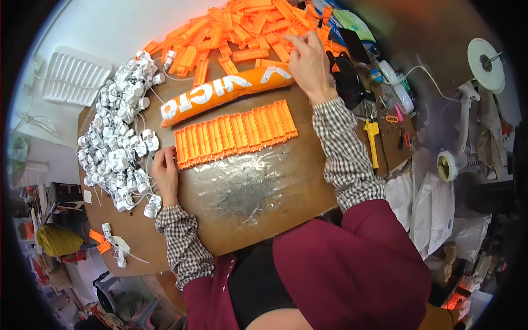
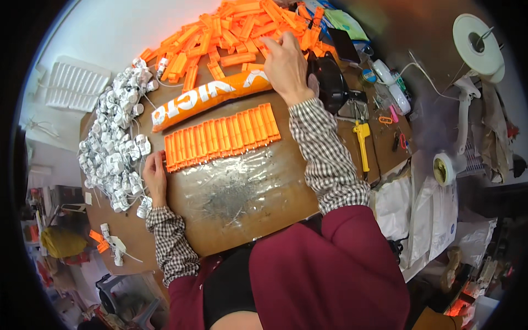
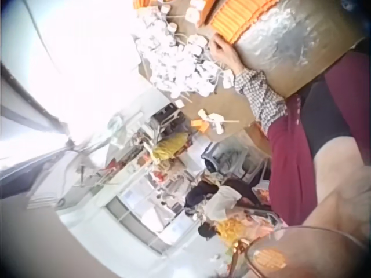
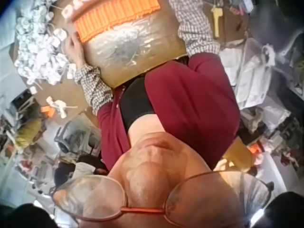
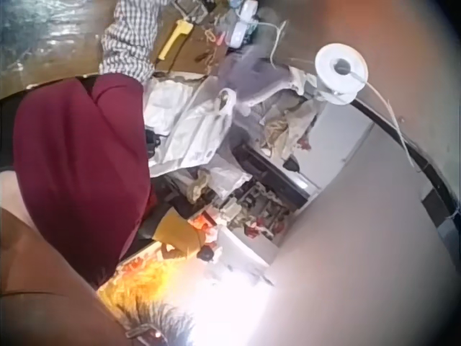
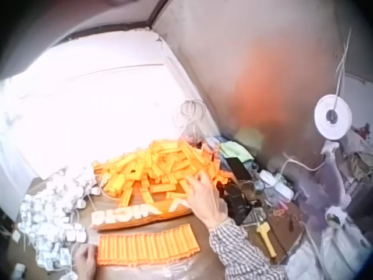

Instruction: The person attaches components to small plastic pieces using a handheld hot tool, then arranges and aligns rows of orange plastic parts on the workbench by hand.

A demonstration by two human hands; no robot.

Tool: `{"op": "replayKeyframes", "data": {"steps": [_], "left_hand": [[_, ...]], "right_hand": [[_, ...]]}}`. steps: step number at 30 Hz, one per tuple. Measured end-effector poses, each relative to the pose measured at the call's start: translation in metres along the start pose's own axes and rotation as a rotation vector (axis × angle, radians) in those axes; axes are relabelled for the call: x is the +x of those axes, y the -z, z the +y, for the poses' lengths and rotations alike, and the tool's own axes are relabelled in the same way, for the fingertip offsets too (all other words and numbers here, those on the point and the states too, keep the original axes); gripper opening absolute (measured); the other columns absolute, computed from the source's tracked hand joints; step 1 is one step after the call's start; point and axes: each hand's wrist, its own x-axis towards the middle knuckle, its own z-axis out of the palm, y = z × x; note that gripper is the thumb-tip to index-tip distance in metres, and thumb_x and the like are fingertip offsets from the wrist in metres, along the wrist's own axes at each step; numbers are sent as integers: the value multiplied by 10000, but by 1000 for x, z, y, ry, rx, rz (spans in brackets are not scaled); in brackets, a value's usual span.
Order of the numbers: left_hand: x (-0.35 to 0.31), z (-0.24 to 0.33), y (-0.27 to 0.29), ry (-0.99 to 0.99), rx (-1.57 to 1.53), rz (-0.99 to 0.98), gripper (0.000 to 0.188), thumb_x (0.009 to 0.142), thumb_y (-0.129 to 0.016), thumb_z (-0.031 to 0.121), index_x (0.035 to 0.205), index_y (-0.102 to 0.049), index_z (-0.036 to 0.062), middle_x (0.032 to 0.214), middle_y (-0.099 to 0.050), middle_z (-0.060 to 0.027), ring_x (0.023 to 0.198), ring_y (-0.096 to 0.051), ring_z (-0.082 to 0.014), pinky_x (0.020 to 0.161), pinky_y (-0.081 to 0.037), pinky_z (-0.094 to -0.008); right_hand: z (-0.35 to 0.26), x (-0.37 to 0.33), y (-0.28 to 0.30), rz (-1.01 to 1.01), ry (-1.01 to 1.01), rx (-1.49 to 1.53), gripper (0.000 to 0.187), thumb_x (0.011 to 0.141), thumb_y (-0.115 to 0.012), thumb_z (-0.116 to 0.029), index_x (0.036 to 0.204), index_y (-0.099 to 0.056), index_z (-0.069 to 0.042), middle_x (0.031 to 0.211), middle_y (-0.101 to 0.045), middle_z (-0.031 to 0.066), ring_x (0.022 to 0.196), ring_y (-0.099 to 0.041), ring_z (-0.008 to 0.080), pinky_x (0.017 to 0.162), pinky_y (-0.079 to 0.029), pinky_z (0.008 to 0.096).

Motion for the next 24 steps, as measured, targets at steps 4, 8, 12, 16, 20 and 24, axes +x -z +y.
{"op": "replayKeyframes", "data": {"steps": [4, 8, 12, 16, 20, 24], "left_hand": [[3, 5, 2, 73, -51, -40, 346, 1110, -550, 244, 1151, -697, -66, 1069, -730, -84, 955, -679, -145, 885, -521, -282], [2, 2, 1, 38, -50, -13, 302, 1099, -569, 191, 1108, -712, -74, 1050, -714, -83, 933, -679, -145, 849, -536, -281], [2, 5, -2, 54, -38, -34, 313, 1102, -567, 206, 1121, -713, -69, 1044, -721, -80, 942, -679, -137, 856, -536, -281], [5, 7, 9, 159, -113, -93, 362, 1115, -543, 249, 1213, -686, -68, 1119, -739, -99, 989, -691, -143, 886, -537, -281], [10, 29, 7, 257, -238, -147, 468, 1138, -477, 314, 1338, -623, -83, 1175, -728, -123, 1056, -686, -154, 959, -524, -289], [7, 26, 9, 247, -277, -142, 475, 1140, -470, 320, 1341, -623, -82, 1183, -725, -133, 1067, -684, -156, 964, -523, -287]], "right_hand": [[-10, -65, 32, 45, -54, -60, 298, 857, -653, -30, 1148, -619, -79, 967, -569, 138, 927, -608, 356, 779, -516, 474], [-17, -137, 38, -119, -477, -52, 243, 895, -681, -131, 1054, -510, -65, 907, -616, 150, 824, -645, 373, 716, -509, 518], [-12, -172, 34, -212, -694, -56, 249, 953, -678, -274, 1019, -575, -57, 829, -676, 148, 757, -660, 373, 678, -503, 520], [-9, -160, 36, -206, -627, -13, 332, 954, -720, -329, 848, -719, -14, 825, -726, 136, 713, -699, 293, 629, -515, 440], [21, -165, 23, -230, -699, 297, 261, 938, -727, -230, 1021, -776, 13, 769, -745, 142, 662, -698, 161, 627, -526, 305], [26, -163, 14, -268, -696, 338, 250, 916, -746, -207, 1022, -773, 17, 766, -745, 118, 654, -684, 153, 640, -533, 303]]}}
